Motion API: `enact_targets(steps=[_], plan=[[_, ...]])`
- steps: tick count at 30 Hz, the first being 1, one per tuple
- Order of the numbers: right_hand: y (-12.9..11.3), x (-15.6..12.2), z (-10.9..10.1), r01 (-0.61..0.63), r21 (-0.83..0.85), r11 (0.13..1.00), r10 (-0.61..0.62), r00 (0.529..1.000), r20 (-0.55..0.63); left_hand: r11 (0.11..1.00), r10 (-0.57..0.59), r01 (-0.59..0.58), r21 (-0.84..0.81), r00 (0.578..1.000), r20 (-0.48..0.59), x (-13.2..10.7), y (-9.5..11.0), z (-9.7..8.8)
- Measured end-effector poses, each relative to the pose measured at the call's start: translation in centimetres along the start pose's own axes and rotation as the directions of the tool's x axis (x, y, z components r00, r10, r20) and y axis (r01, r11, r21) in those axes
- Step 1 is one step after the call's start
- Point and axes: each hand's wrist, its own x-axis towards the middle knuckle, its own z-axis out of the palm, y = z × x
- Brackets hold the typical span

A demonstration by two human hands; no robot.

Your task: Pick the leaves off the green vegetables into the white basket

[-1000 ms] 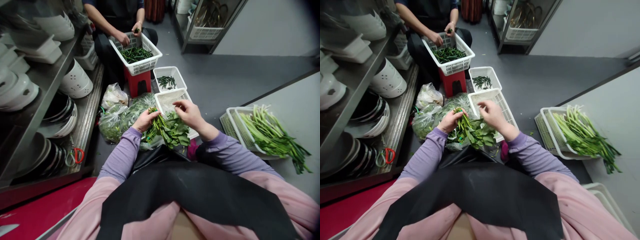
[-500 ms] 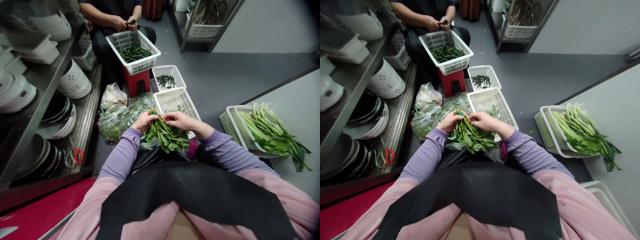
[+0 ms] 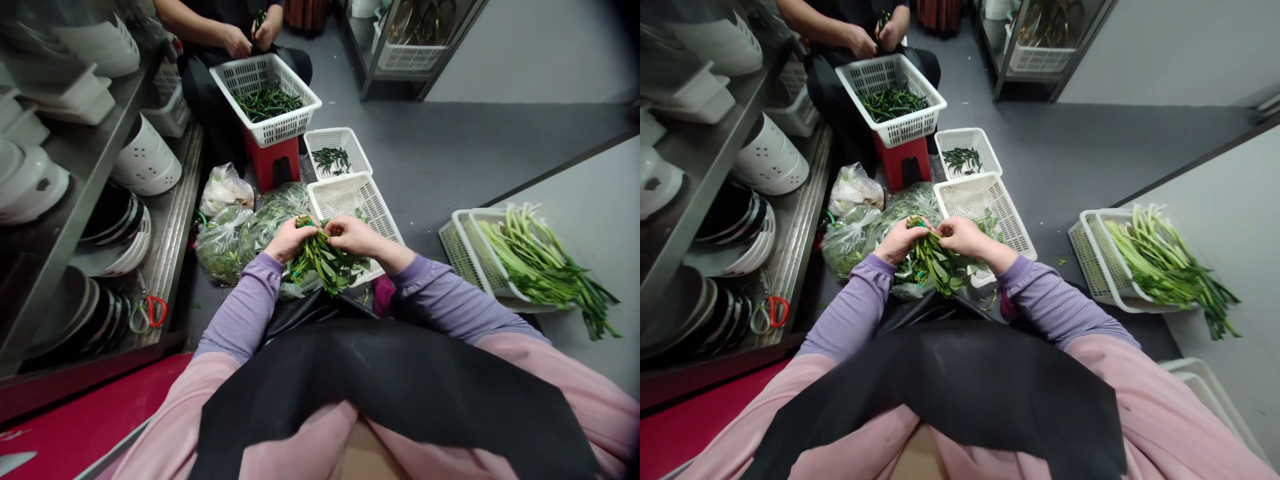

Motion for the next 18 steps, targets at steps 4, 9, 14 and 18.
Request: enact_targets(steps=[4, 9, 14, 18], plan=[[-0.2, 0.1, -1.5, -0.101, 0.235, 0.967, 0.066, 0.986, 0.152, 0.999, 0.006, -0.004, 0.053, 0.999, -0.043, 0.0, 0.1, -0.1], [-0.2, -0.2, -1.8, -0.307, 0.525, 0.793, 0.034, 0.884, 0.466, 0.992, -0.095, 0.093, -0.083, 0.995, -0.028, 0.0, 0.2, -0.1], [-0.2, -0.7, -1.1, -0.397, 0.642, 0.656, 0.024, 0.861, 0.508, 0.993, -0.102, 0.1, -0.068, 0.995, -0.02, -0.2, 0.3, 0.1], [-0.8, -0.9, -0.8, -0.459, 0.631, 0.625, 0.075, 0.841, 0.536, 0.996, -0.078, 0.076, -0.045, 0.996, -0.046, -0.3, 0.4, 0.3]])
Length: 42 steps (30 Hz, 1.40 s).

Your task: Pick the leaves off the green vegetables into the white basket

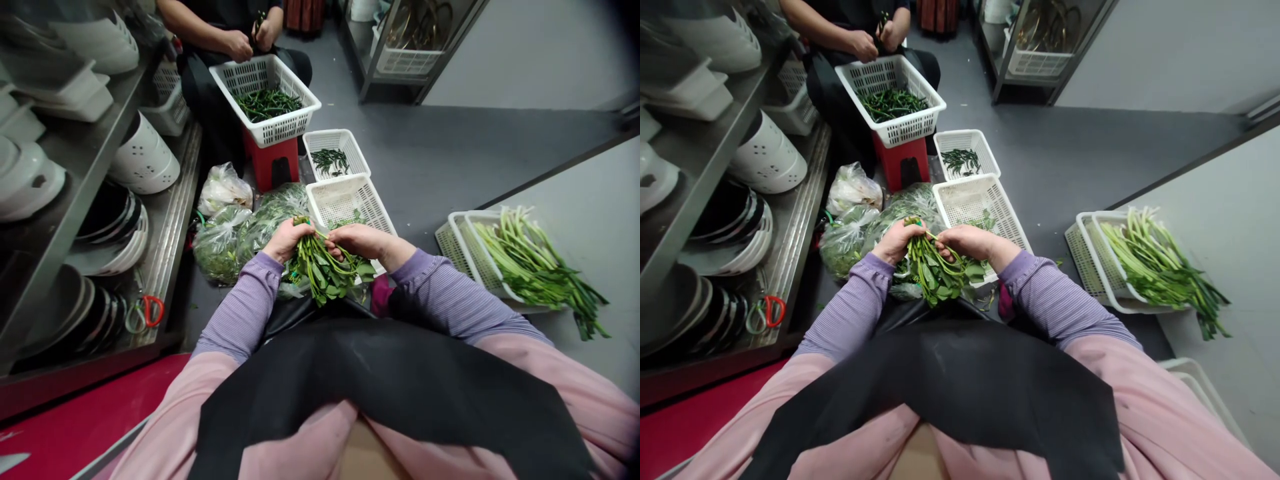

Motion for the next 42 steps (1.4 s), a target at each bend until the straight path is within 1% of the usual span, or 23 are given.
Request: enact_targets(steps=[6, 8, 11, 12, 14, 16, 18, 19, 20, 21, 22, 24, 25, 28, 30, 32, 33, 35, 38, 39, 40, 41, 42], plan=[[0.6, -0.4, 0.0, 0.017, 0.034, 0.999, -0.017, 1.0, 0.003, 0.997, 0.076, -0.076, 0.007, 0.996, -0.044, 0.3, -0.1, -0.5], [1.0, -0.6, -0.1, 0.039, 0.006, 0.999, -0.039, 0.999, -0.014, 0.995, 0.096, -0.096, 0.013, 0.994, -0.058, 0.4, -0.1, -0.7], [1.2, -0.7, -0.1, 0.055, -0.05, 0.997, -0.059, 0.996, -0.065, 0.993, 0.116, -0.115, 0.024, 0.992, -0.048, 0.4, -0.1, -0.7], [1.2, -0.7, 0.0, 0.051, -0.071, 0.996, -0.058, 0.993, -0.105, 0.992, 0.125, -0.124, 0.028, 0.991, -0.044, 0.3, -0.1, -0.7], [1.2, -0.3, 0.3, 0.044, -0.116, 0.992, -0.07, 0.971, -0.229, 0.988, 0.151, -0.149, 0.049, 0.987, -0.05, 0.2, -0.1, -0.5], [1.3, 0.2, 0.6, 0.046, -0.126, 0.991, -0.091, 0.921, -0.379, 0.979, 0.191, -0.185, 0.088, 0.98, -0.064, 0.2, -0.1, -0.3], [1.6, 0.8, 0.6, 0.068, -0.053, 0.996, -0.085, 0.86, -0.504, 0.968, 0.23, -0.22, 0.119, 0.97, -0.078, 0.3, -0.1, -0.3], [1.8, 1.0, 0.6, 0.081, 0.004, 0.997, -0.066, 0.837, -0.543, 0.964, 0.245, -0.233, 0.127, 0.965, -0.09, 0.4, -0.1, -0.4], [2.1, 1.2, 0.4, 0.088, 0.055, 0.995, -0.043, 0.832, -0.553, 0.962, 0.254, -0.24, 0.132, 0.961, -0.106, 0.4, -0.1, -0.4], [2.4, 1.2, 0.3, 0.087, 0.09, 0.992, -0.027, 0.849, -0.528, 0.962, 0.255, -0.239, 0.134, 0.959, -0.123, 0.4, -0.1, -0.5], [2.6, 1.2, 0.2, 0.081, 0.1, 0.992, -0.024, 0.88, -0.475, 0.964, 0.248, -0.23, 0.133, 0.959, -0.137, 0.5, -0.2, -0.5], [2.8, 0.8, 0.0, 0.087, 0.051, 0.995, -0.065, 0.939, -0.338, 0.971, 0.223, -0.206, 0.122, 0.963, -0.15, 0.5, -0.2, -0.6], [2.8, 0.6, 0.0, 0.104, 0.012, 0.995, -0.096, 0.954, -0.285, 0.974, 0.213, -0.198, 0.112, 0.966, -0.145, 0.5, -0.2, -0.6], [2.5, 0.0, 0.3, 0.14, -0.089, 0.986, -0.157, 0.962, -0.224, 0.977, 0.203, -0.192, 0.098, 0.971, -0.126, 0.4, -0.2, -0.5], [2.3, -0.3, 0.5, 0.115, -0.164, 0.98, -0.149, 0.965, -0.215, 0.975, 0.207, -0.194, 0.105, 0.97, -0.128, 0.4, -0.3, -0.6], [2.2, -0.3, 0.7, 0.085, -0.296, 0.951, -0.155, 0.962, -0.223, 0.975, 0.21, -0.196, 0.109, 0.969, -0.13, 0.5, -0.4, -0.6], [2.2, -0.3, 0.8, 0.077, -0.381, 0.921, -0.181, 0.952, -0.245, 0.974, 0.212, -0.199, 0.108, 0.969, -0.127, 0.5, -0.4, -0.7], [2.3, -0.2, 1.0, 0.08, -0.547, 0.833, -0.277, 0.917, -0.288, 0.97, 0.228, -0.215, 0.113, 0.965, -0.129, 0.6, -0.4, -0.7], [2.6, 0.1, 1.1, 0.111, -0.688, 0.717, -0.45, 0.828, -0.336, 0.957, 0.271, -0.249, 0.148, 0.95, -0.155, 0.5, -0.3, -0.4], [2.7, 0.3, 1.0, 0.119, -0.7, 0.704, -0.495, 0.789, -0.364, 0.953, 0.281, -0.257, 0.159, 0.947, -0.157, 0.4, -0.3, -0.2], [2.8, 0.5, 0.7, 0.128, -0.688, 0.714, -0.528, 0.744, -0.41, 0.951, 0.287, -0.262, 0.166, 0.946, -0.153, 0.3, -0.2, 0.0], [2.9, 0.7, 0.4, 0.138, -0.646, 0.751, -0.524, 0.72, -0.455, 0.95, 0.29, -0.265, 0.166, 0.945, -0.15, 0.1, -0.2, 0.1], [3.0, 1.0, 0.0, 0.151, -0.58, 0.801, -0.494, 0.712, -0.498, 0.949, 0.296, -0.272, 0.159, 0.944, -0.149, 0.1, -0.2, 0.3]])
